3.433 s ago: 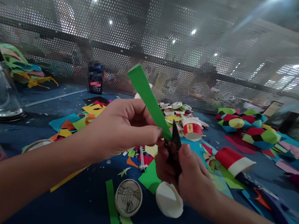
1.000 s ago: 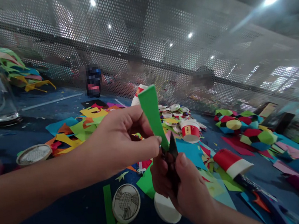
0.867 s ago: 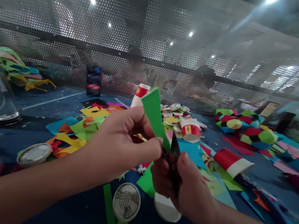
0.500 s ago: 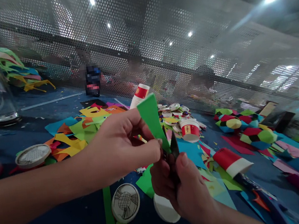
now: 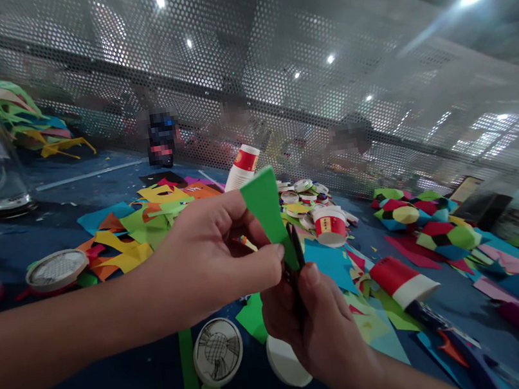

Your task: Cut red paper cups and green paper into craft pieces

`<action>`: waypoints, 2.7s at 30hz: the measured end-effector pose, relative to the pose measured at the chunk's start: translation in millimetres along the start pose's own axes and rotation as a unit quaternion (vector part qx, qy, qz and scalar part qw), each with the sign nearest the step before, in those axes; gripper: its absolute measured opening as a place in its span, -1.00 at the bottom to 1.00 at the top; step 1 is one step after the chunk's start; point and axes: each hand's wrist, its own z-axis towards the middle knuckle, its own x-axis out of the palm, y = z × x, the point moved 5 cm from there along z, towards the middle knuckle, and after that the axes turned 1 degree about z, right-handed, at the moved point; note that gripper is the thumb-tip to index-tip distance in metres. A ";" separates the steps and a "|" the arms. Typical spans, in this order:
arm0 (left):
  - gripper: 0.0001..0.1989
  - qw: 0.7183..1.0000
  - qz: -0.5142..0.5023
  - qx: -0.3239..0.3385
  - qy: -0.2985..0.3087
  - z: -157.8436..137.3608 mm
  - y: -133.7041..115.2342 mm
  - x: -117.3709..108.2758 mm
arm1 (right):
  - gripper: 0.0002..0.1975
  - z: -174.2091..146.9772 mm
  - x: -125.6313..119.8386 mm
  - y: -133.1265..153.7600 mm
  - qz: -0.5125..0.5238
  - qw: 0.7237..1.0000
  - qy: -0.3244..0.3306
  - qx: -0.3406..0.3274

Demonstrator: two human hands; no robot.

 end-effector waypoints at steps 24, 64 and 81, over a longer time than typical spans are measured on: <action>-0.76 0.998 0.053 0.017 0.027 -0.4 -1.1 -4.1 | -0.52 -0.2 -4.3 -3.9 0.009 0.999 0.036 0.020; -0.75 0.999 -0.029 -0.010 0.043 6.0 1.6 -4.7 | -0.52 1.1 -7.1 -1.3 -0.002 0.999 0.042 -0.006; -0.70 0.998 -0.039 -0.028 0.051 4.6 1.2 -4.7 | -0.49 1.4 -6.8 -1.8 -0.010 0.999 0.041 -0.005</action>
